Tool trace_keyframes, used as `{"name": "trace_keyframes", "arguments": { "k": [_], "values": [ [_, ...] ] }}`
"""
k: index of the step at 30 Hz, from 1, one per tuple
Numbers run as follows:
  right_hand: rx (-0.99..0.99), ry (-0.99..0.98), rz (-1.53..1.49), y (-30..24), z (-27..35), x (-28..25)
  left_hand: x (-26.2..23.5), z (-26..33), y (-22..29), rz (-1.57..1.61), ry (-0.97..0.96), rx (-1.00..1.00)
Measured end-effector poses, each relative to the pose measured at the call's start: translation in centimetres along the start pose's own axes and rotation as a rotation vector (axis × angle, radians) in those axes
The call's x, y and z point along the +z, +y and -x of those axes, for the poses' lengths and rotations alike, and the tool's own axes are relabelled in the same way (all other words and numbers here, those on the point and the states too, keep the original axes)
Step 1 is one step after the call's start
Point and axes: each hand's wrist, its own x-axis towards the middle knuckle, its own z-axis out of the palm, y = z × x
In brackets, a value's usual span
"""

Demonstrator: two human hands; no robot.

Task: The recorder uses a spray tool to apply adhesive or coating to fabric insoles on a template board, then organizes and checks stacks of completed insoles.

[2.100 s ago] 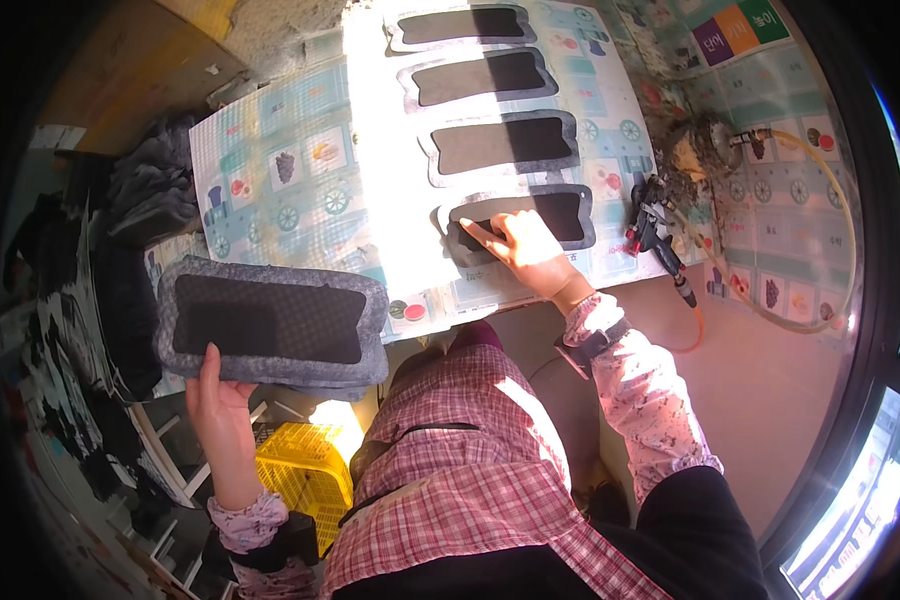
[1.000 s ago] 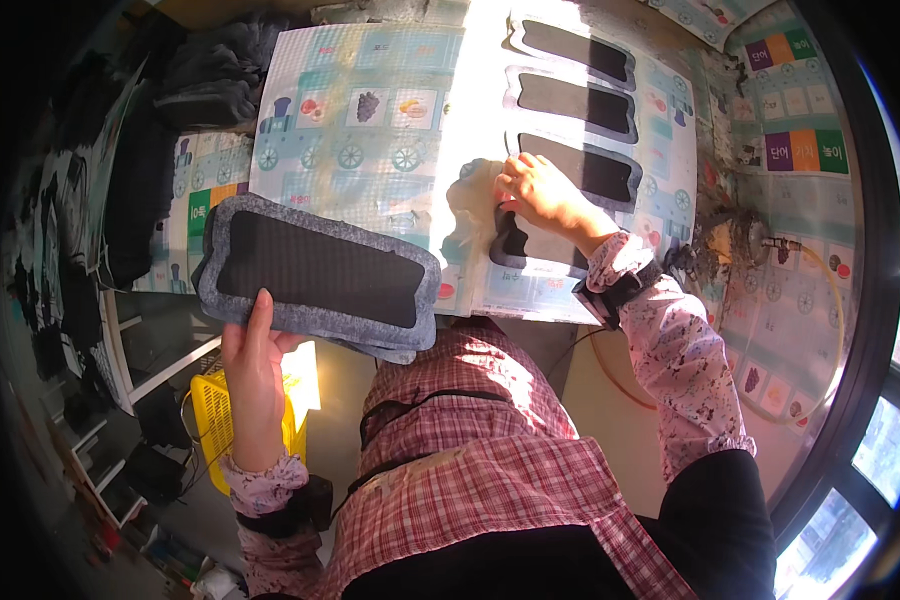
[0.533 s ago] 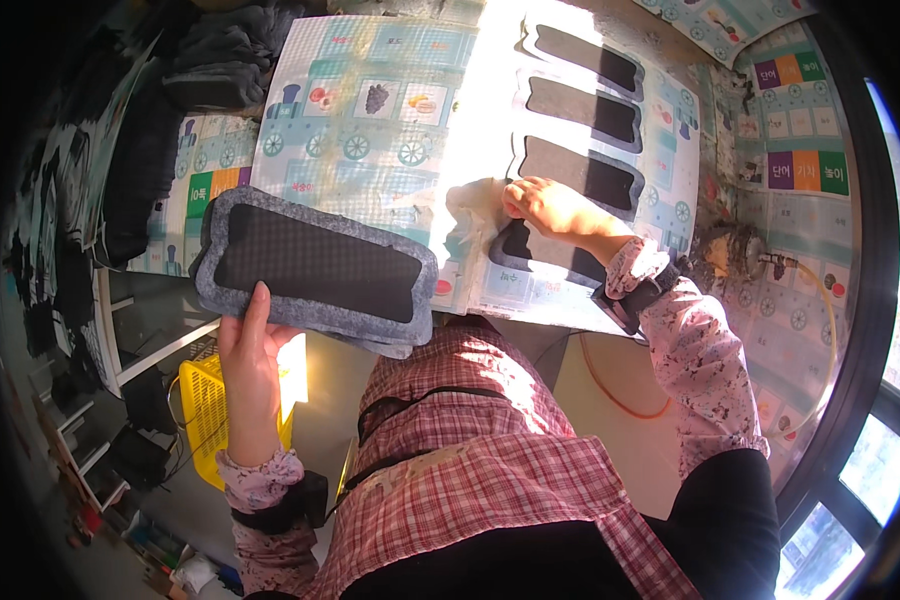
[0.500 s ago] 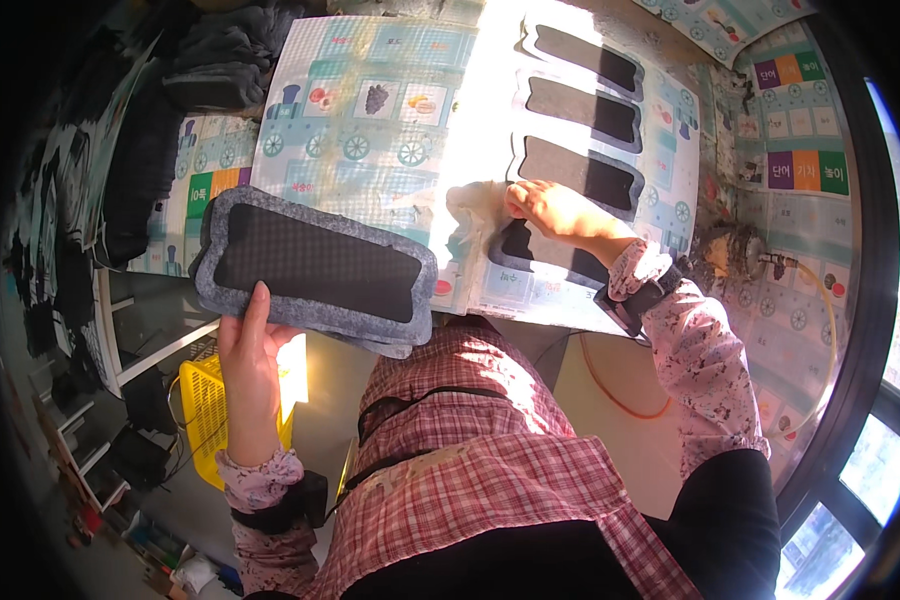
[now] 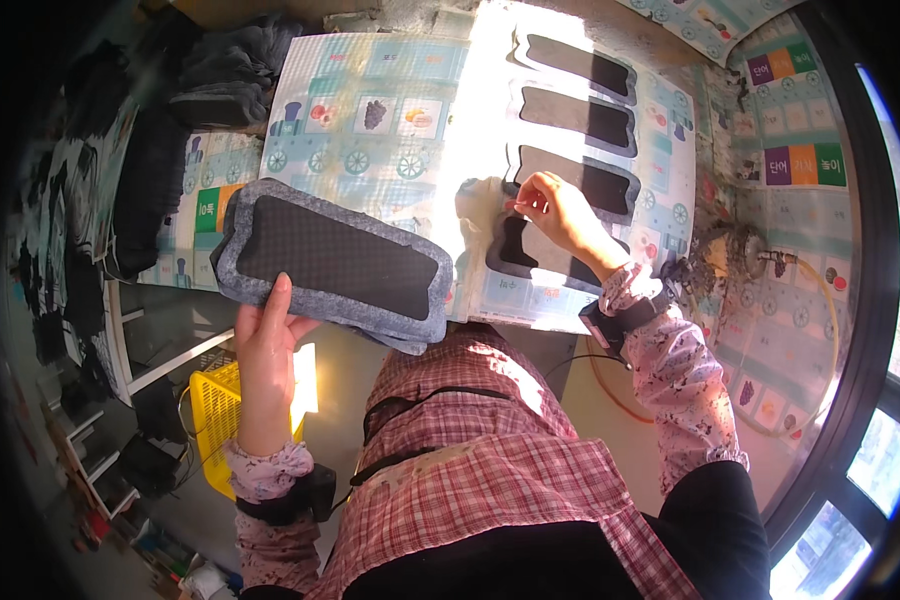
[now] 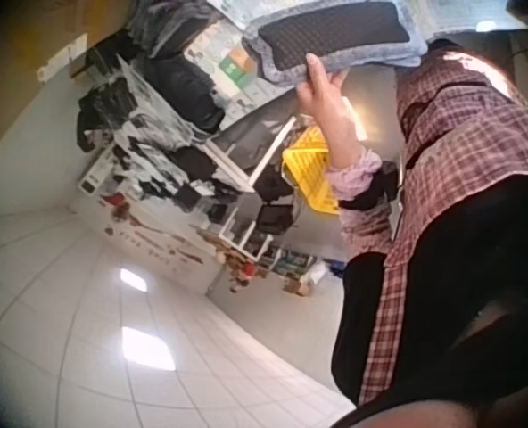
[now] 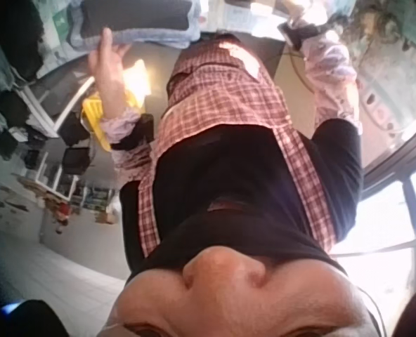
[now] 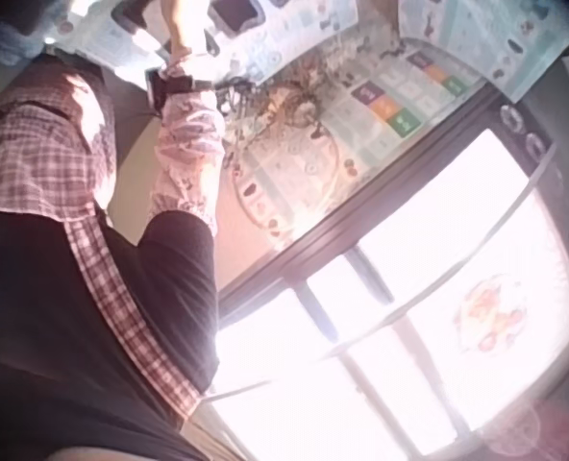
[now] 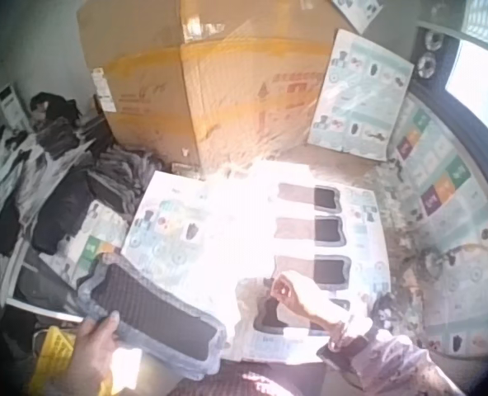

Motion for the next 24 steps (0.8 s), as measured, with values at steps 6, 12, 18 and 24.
{"name": "trace_keyframes", "arguments": {
  "k": [6, 12, 18, 24],
  "values": [
    [-0.350, 0.110, -0.030, -12.0, -0.2, 0.6, 1.4, -0.6, -0.2, -0.112, 0.041, -0.105],
    [-0.254, -0.056, -0.110, -19.5, 0.2, 3.7, 1.6, -2.0, 1.8, 0.063, -0.418, -0.114],
    [-0.246, 0.006, -0.020, -21.1, -1.5, 5.2, -0.9, -4.5, 5.9, 0.117, -0.519, -0.093],
    [-0.279, 0.191, 0.082, -26.4, -4.5, 9.8, -6.4, -8.4, 8.6, 0.278, -0.597, -0.193]
  ]
}}
